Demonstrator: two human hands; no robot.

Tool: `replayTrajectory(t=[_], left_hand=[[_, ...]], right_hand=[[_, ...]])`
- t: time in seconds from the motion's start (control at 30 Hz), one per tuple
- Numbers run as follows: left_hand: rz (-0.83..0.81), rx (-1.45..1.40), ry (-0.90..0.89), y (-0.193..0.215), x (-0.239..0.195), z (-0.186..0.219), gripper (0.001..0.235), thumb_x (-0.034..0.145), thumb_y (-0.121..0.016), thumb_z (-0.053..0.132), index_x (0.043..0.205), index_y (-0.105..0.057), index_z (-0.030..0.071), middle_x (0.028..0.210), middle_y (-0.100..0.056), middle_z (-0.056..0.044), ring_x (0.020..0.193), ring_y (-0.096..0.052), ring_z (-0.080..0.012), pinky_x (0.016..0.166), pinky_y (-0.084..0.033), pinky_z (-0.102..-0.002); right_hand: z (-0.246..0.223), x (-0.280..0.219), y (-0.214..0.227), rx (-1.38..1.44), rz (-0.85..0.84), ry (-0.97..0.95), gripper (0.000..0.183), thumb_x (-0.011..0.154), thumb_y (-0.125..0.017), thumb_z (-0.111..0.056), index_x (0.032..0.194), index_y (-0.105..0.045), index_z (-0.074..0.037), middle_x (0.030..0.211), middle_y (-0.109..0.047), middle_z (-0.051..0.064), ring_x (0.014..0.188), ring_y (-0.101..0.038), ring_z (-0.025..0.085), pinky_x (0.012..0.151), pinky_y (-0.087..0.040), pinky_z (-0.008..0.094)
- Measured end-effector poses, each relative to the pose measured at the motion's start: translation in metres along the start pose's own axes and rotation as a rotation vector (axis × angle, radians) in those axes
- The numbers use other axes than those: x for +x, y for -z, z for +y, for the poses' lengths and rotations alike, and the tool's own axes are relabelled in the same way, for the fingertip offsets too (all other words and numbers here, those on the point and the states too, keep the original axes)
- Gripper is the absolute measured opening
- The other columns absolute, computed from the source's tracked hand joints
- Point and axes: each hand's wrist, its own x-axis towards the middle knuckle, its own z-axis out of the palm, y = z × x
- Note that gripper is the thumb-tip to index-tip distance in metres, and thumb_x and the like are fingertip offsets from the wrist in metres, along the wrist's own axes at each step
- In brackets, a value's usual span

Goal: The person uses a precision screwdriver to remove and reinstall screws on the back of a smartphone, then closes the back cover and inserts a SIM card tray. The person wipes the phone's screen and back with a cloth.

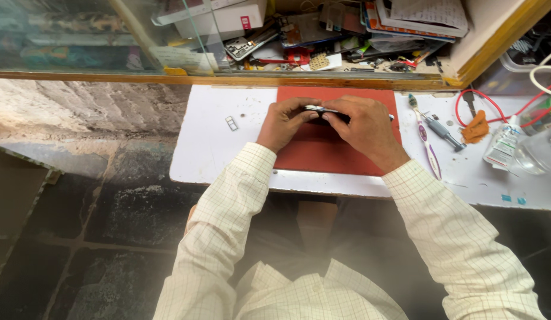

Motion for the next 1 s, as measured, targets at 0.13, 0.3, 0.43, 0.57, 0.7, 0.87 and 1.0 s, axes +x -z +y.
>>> replayTrajectory(t=[0.13,0.3,0.43,0.57,0.7,0.87,1.0], left_hand=[[-0.006,0.039,-0.008,0.004,0.0,-0.007,0.021,0.095,-0.071,0.0,0.116,-0.074,0.0,0.109,-0.079,-0.009,0.099,-0.075,-0.015,0.09,-0.063,-0.029],[0.013,-0.009,-0.026,-0.002,0.0,-0.016,0.015,0.098,-0.071,0.002,0.112,-0.074,-0.001,0.104,-0.078,-0.008,0.095,-0.074,-0.0149,0.088,-0.062,-0.029],[0.007,0.034,-0.073,-0.003,0.001,-0.02,0.018,0.095,-0.073,0.006,0.113,-0.073,0.0,0.103,-0.077,-0.006,0.097,-0.072,-0.0135,0.089,-0.06,-0.029],[0.012,0.193,-0.066,-0.002,-0.001,-0.017,0.022,0.093,-0.076,0.01,0.113,-0.074,0.002,0.102,-0.077,-0.006,0.095,-0.07,-0.0138,0.088,-0.057,-0.03],[0.007,0.211,-0.066,-0.003,0.0,-0.005,0.023,0.092,-0.078,0.013,0.114,-0.074,0.005,0.105,-0.078,-0.006,0.098,-0.072,-0.0139,0.09,-0.058,-0.029],[0.155,0.506,-0.109,0.019,-0.021,0.017,0.042,0.091,-0.082,0.024,0.126,-0.068,0.006,0.122,-0.074,-0.007,0.109,-0.069,-0.0176,0.095,-0.054,-0.03],[0.622,0.86,-0.096,0.131,-0.064,0.037,0.034,0.092,-0.078,0.028,0.116,-0.069,0.005,0.114,-0.074,-0.01,0.105,-0.068,-0.02,0.096,-0.052,-0.036]], right_hand=[[0.002,0.0,-0.006,-0.04,0.023,0.005,0.013,0.091,-0.078,-0.016,0.102,-0.077,-0.009,0.095,-0.075,0.007,0.082,-0.071,0.028,0.068,-0.056,0.039],[-0.003,-0.003,-0.008,-0.109,0.043,0.027,0.01,0.091,-0.077,-0.015,0.1,-0.076,-0.01,0.091,-0.073,0.008,0.084,-0.07,0.031,0.071,-0.055,0.042],[-0.006,-0.011,-0.004,-0.107,0.039,-0.038,0.015,0.096,-0.076,-0.02,0.105,-0.075,-0.009,0.099,-0.073,0.01,0.086,-0.069,0.032,0.074,-0.055,0.042],[0.014,-0.03,0.016,-0.189,0.006,-0.059,0.021,0.095,-0.078,-0.023,0.109,-0.076,-0.008,0.105,-0.075,0.01,0.091,-0.072,0.031,0.081,-0.057,0.04],[0.046,-0.06,0.038,-0.028,0.005,-0.236,0.025,0.097,-0.079,-0.017,0.12,-0.076,-0.007,0.11,-0.075,0.011,0.085,-0.072,0.025,0.075,-0.056,0.033],[0.06,-0.073,0.033,0.046,0.043,-0.206,0.018,0.103,-0.079,-0.014,0.12,-0.077,-0.008,0.106,-0.076,0.01,0.088,-0.074,0.017,0.078,-0.056,0.027],[0.063,-0.081,0.034,0.002,0.039,-0.274,0.018,0.1,-0.081,-0.012,0.117,-0.079,-0.009,0.104,-0.077,0.01,0.077,-0.072,0.016,0.067,-0.053,0.027]])
